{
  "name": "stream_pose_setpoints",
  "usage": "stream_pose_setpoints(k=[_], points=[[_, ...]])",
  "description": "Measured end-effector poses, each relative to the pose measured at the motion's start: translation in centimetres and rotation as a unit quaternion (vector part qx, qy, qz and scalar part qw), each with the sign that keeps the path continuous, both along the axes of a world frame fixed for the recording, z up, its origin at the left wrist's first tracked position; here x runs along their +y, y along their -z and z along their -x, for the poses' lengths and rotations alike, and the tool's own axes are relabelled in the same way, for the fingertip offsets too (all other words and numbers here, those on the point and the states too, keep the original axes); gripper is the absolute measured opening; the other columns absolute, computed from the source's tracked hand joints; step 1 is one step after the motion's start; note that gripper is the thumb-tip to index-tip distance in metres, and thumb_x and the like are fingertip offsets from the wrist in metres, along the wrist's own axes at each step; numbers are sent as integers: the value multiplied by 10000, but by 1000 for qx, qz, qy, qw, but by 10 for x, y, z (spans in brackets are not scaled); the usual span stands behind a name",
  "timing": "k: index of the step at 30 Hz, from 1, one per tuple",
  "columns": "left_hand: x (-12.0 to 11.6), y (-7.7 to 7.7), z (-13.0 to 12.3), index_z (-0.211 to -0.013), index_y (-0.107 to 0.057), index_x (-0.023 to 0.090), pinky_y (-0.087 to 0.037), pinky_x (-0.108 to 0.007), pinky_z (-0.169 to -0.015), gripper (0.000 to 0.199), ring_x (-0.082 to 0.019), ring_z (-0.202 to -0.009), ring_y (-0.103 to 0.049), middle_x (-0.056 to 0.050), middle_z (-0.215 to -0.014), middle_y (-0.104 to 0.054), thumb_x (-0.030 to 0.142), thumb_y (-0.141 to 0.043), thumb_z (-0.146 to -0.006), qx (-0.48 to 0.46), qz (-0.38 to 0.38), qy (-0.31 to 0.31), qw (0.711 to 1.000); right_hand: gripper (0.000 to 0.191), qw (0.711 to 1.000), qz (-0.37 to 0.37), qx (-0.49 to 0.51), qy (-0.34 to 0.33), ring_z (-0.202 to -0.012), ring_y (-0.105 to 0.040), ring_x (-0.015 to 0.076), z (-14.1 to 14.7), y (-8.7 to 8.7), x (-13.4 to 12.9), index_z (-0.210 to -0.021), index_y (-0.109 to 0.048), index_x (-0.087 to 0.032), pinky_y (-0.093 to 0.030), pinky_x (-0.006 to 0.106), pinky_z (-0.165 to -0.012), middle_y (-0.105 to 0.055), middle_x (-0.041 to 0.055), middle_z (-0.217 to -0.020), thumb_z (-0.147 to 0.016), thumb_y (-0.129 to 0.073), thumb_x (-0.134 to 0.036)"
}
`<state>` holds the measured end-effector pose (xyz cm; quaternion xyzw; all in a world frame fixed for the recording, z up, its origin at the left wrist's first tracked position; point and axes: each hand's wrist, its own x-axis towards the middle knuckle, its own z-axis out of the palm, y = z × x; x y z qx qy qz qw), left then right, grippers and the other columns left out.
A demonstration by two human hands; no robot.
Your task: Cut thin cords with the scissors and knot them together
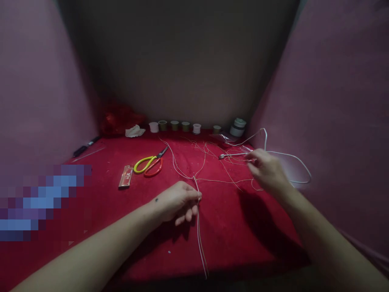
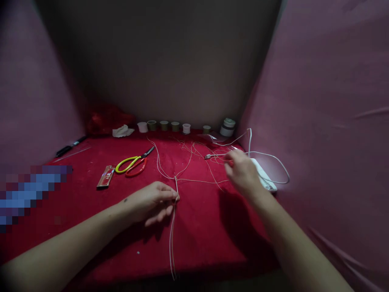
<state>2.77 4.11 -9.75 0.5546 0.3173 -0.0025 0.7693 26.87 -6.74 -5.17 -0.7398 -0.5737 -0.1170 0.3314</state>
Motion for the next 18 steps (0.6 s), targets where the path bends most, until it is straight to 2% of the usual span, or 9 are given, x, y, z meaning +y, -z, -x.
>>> stream_pose_setpoints(k=[2, 3, 6, 10, 14, 18], points=[[6, -1, 2, -744, -589, 76, -257, -162, -215, 191, -98, -272, -443, -49, -505, -587, 259, -535, -757, 2, -7, -25, 1000, 199, 987, 64, 78, -128, -735, -538, 160, 28, 16, 16, -812, -640, -201, -407, 298, -683, -609, 53, -848, -670, -559, -88], [8, 0, 2, -775, -596, 73, -265, -162, -222, 199, -95, -278, -448, -47, -517, -591, 262, -539, -756, -3, 3, -40, 999, 228, 977, 94, 112, -153, -752, -545, 162, 41, 23, 25, -847, -643, -200, -411, 294, -694, -618, 53, -864, -655, -588, -90], [12, 2, -2, -765, -597, 55, -294, -166, -236, 199, -87, -276, -438, -36, -493, -568, 240, -525, -764, -27, 39, -69, 996, 221, 962, 149, 160, -163, -784, -557, 162, 65, 42, 51, -888, -639, -169, -415, 279, -705, -632, 62, -889, -675, -602, -124], [10, 5, -12, -738, -581, 41, -362, -170, -263, 170, -86, -308, -460, -40, -498, -552, 172, -482, -783, -48, 95, -72, 992, 176, 951, 193, 180, -159, -697, -563, 133, 72, 56, 73, -812, -641, -147, -403, 225, -609, -644, 45, -799, -654, -585, -92], [10, 6, -12, -794, -558, 51, -467, -202, -343, 168, -93, -392, -516, -62, -569, -573, 121, -406, -809, -62, 135, -88, 985, 73, 929, 223, 231, -184, -499, -504, 79, 73, 58, 75, -735, -604, -148, -353, 185, -481, -604, -2, -614, -689, -553, -121], [9, 6, -10, -761, -536, 51, -502, -251, -386, 194, -117, -427, -548, -95, -599, -583, 132, -371, -823, -64, 135, -85, 985, 49, 878, 251, 350, -210, -365, -433, 55, 74, 56, 70, -745, -549, -157, -288, 168, -376, -532, -37, -519, -739, -501, -155]])
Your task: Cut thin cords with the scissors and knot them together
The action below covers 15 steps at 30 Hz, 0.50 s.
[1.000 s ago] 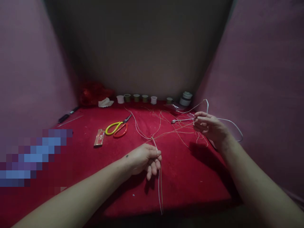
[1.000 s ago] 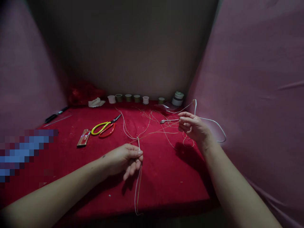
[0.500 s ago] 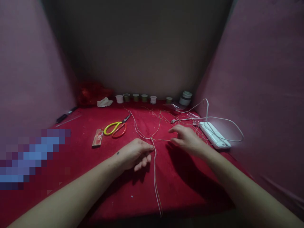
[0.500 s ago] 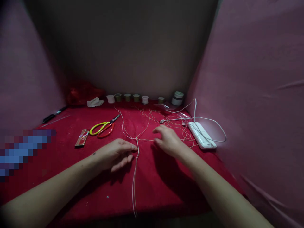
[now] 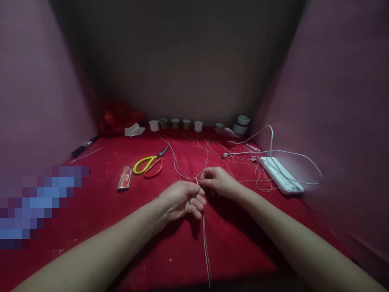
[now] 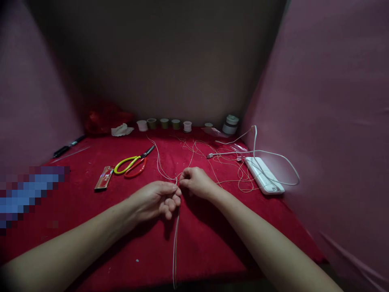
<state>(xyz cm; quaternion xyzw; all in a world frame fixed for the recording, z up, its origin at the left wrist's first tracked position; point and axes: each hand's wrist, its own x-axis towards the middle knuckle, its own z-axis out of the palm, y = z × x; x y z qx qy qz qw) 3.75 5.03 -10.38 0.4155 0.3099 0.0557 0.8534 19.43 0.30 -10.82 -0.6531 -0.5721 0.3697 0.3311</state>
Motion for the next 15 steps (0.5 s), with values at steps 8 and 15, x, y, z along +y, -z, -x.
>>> stream_pose_setpoints(k=[8, 15], points=[[-2, -1, -1, -755, -508, 69, -508, -286, -401, 151, -146, -443, -572, -108, -604, -592, 113, -376, -814, -5, -7, 6, 1000, 59, 994, -72, -76, 17, -564, -488, 80, -3, 3, 12, -701, -613, -135, -349, 183, -521, -595, 4, -636, -693, -554, -139], [-1, 1, 0, -744, -507, 75, -511, -284, -402, 147, -153, -452, -581, -112, -606, -601, 112, -384, -815, -11, -6, 11, 1000, 61, 993, -72, -92, 34, -554, -472, 85, -5, 1, 17, -692, -636, -136, -339, 192, -522, -587, 2, -611, -696, -577, -151]])
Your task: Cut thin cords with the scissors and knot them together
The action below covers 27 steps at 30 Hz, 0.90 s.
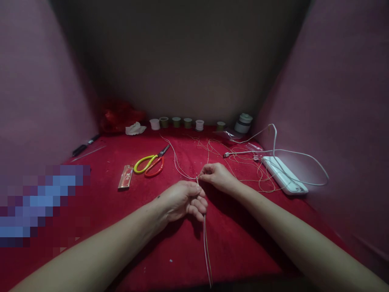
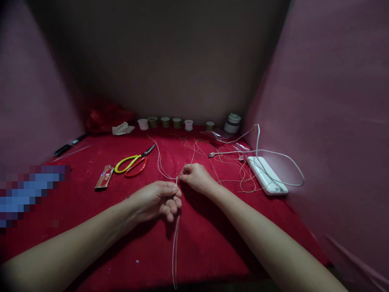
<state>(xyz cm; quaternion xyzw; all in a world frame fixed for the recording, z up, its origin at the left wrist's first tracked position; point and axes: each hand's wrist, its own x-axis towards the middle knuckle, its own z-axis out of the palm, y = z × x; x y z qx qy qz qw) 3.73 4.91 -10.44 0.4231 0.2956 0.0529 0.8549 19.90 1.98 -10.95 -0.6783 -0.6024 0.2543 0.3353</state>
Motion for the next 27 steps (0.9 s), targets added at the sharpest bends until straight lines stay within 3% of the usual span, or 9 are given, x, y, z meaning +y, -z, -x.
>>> stream_pose_setpoints(k=[10, 16, 22, 25, 27], points=[[0, 0, 0, -743, -506, 79, -506, -284, -394, 124, -151, -448, -576, -107, -606, -597, 136, -417, -807, 2, 1, 2, 1000, 103, 993, -16, -111, 24, -582, -529, 110, 8, 0, -5, -742, -677, -181, -362, 211, -561, -641, 18, -656, -722, -576, -187], [-2, 1, 0, -727, -494, 90, -502, -276, -389, 129, -149, -451, -575, -104, -607, -596, 131, -408, -814, 3, -6, 2, 1000, 107, 993, -2, -113, 31, -617, -561, 131, 6, 1, -9, -757, -692, -200, -393, 230, -594, -660, 27, -692, -717, -594, -186], [-1, -1, 2, -777, -512, 104, -435, -246, -293, 129, -151, -362, -533, -56, -541, -577, 216, -457, -811, 50, -93, 34, 994, 173, 996, -14, -91, 18, -646, -570, 137, 5, 3, -11, -814, -710, -207, -406, 242, -628, -667, 28, -715, -726, -567, -164], [8, -4, 5, -740, -496, 115, -375, -216, -252, 184, -143, -286, -484, -26, -461, -542, 283, -487, -813, 95, -187, -24, 977, 170, 996, -11, -85, 16, -627, -563, 135, 4, 3, -10, -819, -713, -205, -405, 243, -621, -663, 27, -691, -727, -572, -181], [12, -7, 6, -738, -511, 99, -384, -206, -264, 159, -141, -317, -515, -50, -515, -578, 243, -502, -807, 88, -197, -73, 974, 167, 997, -13, -75, 13, -628, -564, 135, 3, 3, -9, -814, -713, -201, -407, 242, -622, -665, 29, -696, -730, -571, -182]])
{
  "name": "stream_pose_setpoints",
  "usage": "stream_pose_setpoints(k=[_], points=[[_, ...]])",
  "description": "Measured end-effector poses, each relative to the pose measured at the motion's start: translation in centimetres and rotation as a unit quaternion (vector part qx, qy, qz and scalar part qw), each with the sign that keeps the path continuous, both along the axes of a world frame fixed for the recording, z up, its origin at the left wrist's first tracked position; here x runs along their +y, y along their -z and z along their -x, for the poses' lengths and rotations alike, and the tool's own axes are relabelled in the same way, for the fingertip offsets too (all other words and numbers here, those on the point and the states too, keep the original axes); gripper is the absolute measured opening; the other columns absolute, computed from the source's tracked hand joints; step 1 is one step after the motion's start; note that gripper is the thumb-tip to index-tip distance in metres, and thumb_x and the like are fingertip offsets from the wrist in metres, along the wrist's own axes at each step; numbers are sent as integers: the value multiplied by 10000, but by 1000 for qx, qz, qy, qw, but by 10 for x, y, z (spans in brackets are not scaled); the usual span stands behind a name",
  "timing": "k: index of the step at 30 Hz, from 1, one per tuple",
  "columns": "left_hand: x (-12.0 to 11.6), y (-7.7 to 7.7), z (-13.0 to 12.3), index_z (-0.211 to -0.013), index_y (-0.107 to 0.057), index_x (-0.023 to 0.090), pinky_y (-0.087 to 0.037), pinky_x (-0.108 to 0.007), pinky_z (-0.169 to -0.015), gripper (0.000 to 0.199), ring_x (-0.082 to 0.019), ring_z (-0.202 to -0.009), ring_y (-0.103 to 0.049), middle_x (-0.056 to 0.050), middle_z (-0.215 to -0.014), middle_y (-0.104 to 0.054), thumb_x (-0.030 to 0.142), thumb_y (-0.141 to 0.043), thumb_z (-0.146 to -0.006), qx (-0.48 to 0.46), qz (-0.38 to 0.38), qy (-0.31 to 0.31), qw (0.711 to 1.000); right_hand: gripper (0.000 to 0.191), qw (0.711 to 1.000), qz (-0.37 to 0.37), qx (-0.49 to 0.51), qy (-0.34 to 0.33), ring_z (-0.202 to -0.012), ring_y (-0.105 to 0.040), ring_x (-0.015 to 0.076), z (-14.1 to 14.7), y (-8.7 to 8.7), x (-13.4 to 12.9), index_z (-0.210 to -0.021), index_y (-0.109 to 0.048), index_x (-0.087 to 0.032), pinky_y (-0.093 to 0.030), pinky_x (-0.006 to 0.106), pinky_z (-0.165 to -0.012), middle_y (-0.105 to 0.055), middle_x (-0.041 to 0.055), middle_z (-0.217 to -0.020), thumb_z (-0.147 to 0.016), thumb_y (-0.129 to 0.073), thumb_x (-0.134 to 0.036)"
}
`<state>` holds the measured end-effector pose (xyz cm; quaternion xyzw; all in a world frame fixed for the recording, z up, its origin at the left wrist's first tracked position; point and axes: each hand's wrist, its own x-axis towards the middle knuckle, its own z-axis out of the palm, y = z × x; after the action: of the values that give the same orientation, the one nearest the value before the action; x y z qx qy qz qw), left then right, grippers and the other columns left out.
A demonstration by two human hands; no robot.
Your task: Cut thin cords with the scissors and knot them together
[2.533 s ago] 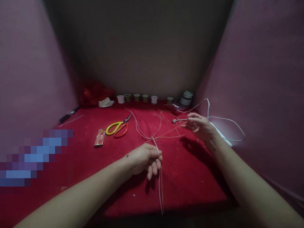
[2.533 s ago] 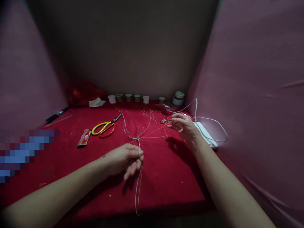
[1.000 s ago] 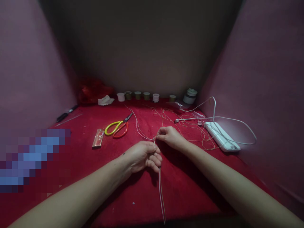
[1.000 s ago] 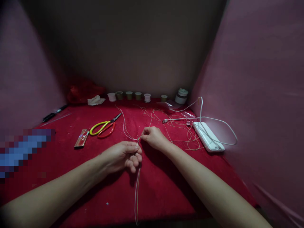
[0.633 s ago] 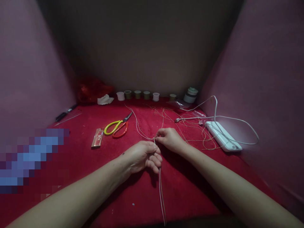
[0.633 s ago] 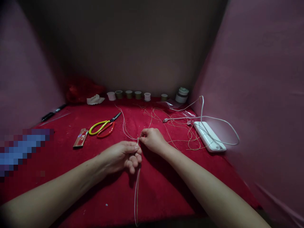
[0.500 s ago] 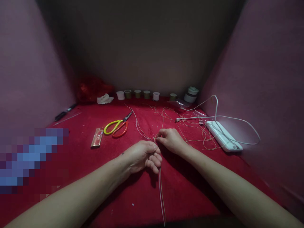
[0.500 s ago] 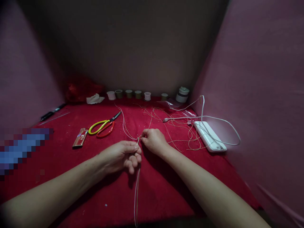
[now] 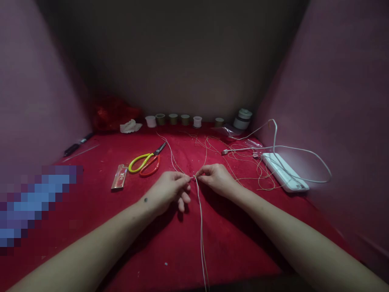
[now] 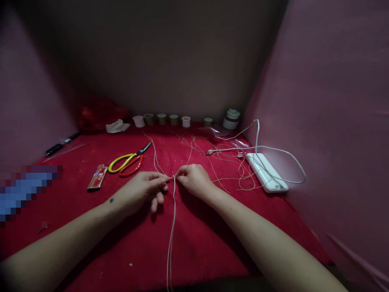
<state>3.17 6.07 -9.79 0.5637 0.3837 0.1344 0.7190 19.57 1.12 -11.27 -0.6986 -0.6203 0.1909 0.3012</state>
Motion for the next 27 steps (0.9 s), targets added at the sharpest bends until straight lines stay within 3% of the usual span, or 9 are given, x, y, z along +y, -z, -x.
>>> stream_pose_setpoints(k=[4, 8, 12, 20, 27], points=[[-2, -3, -5, -803, -570, 28, -485, -192, -382, 114, -159, -556, -634, -153, -780, -638, 116, -499, -789, -71, 101, -18, 992, 174, 1000, -3, 18, -11, -638, -571, 133, -1, 1, 1, -814, -710, -202, -406, 235, -620, -669, 29, -714, -728, -564, -161], [-7, -2, -12, -783, -559, 31, -492, -185, -389, 154, -120, -489, -596, -103, -649, -606, 81, -419, -823, -66, 182, -21, 981, 162, 1000, 3, 21, -10, -645, -569, 126, -2, 1, -2, -829, -703, -207, -401, 226, -620, -665, 23, -717, -738, -570, -196], [-9, 0, -13, -743, -528, 76, -454, -207, -319, 127, -98, -363, -510, -31, -546, -551, 92, -423, -813, -54, 163, -20, 985, 162, 1000, 13, 16, 3, -636, -559, 123, 0, -2, -4, -826, -693, -204, -382, 221, -596, -657, 21, -705, -751, -552, -235], [-10, 3, -15, -689, -503, 103, -440, -231, -308, 127, -130, -328, -503, -37, -464, -535, 153, -451, -793, -36, 156, 10, 987, 174, 999, 30, -28, 21, -626, -542, 111, 6, -7, -5, -790, -690, -228, -341, 214, -578, -650, 8, -711, -741, -526, -197], [-11, 9, -11, -721, -507, 118, -425, -223, -300, 73, -126, -325, -507, -13, -494, -541, 173, -498, -768, -42, 143, 1, 989, 192, 996, 34, -67, 38, -601, -525, 112, 8, -7, -4, -755, -684, -239, -314, 224, -561, -637, 2, -662, -710, -511, -169]])
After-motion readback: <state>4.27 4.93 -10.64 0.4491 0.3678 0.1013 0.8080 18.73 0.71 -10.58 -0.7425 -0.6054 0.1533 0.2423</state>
